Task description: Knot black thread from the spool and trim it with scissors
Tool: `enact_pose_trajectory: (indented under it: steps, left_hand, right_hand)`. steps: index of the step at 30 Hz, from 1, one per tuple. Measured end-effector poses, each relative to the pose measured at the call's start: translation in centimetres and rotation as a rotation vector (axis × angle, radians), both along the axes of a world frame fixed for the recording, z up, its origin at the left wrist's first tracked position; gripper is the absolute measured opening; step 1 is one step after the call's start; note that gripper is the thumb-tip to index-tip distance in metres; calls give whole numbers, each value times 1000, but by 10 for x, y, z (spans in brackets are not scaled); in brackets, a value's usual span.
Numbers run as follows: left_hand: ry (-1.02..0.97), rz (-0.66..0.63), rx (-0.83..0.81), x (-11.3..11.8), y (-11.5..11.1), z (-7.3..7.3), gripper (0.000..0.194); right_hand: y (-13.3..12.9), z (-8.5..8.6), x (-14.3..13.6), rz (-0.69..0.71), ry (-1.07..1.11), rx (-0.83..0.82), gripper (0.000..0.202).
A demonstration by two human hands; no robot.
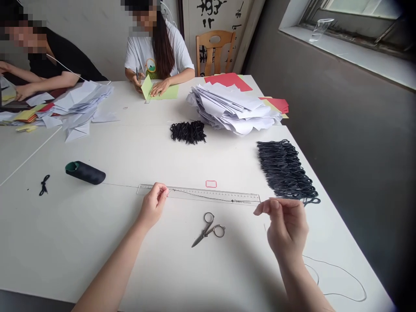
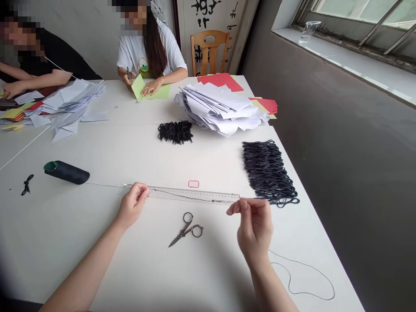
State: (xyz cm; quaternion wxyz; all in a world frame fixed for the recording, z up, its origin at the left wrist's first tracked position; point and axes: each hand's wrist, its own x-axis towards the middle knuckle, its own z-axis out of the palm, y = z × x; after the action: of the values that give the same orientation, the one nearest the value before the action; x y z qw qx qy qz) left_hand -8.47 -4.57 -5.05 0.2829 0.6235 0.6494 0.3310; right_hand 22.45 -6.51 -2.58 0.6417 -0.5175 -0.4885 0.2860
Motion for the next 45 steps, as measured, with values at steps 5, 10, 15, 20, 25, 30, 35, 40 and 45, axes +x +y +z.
enact_pose_trajectory:
  steps: [5,10,15,20,25,30,35,40,45]
  left_hand:
    - [-35,9,11,-1,-1,-4,12]
    - [-36,4,-2,-2,-2,-5,12]
    - [31,3,-1,-2,-2,-3,11]
    - [79,5,38,-3,-1,0,14]
    - [102,-34,65,-12,-1,-5,15]
    - [79,-83,98,-19,2,-9,17]
    - [209,-95,153,-18,2,-6,24]
    - [311,-91,329,-12,0,0,21]
    - [366,-242,283,5,0,-3,14]
  right_hand:
    - [6,6,13,-125,215,8,23]
    - [12,5,22,-135,279,-35,27]
    - [13,5,24,-131,288,9,27]
    - [14,5,23,-105,265,-2,28]
    - [15,3,25,-110,254,-15,31]
    - [18,2,31,-129,261,1,33]
    - [20,-1,33,-120,273,-46,33]
    - [17,-4,30,-64,240,-118,31]
    - [15,-7,24,-23,188,-148,30]
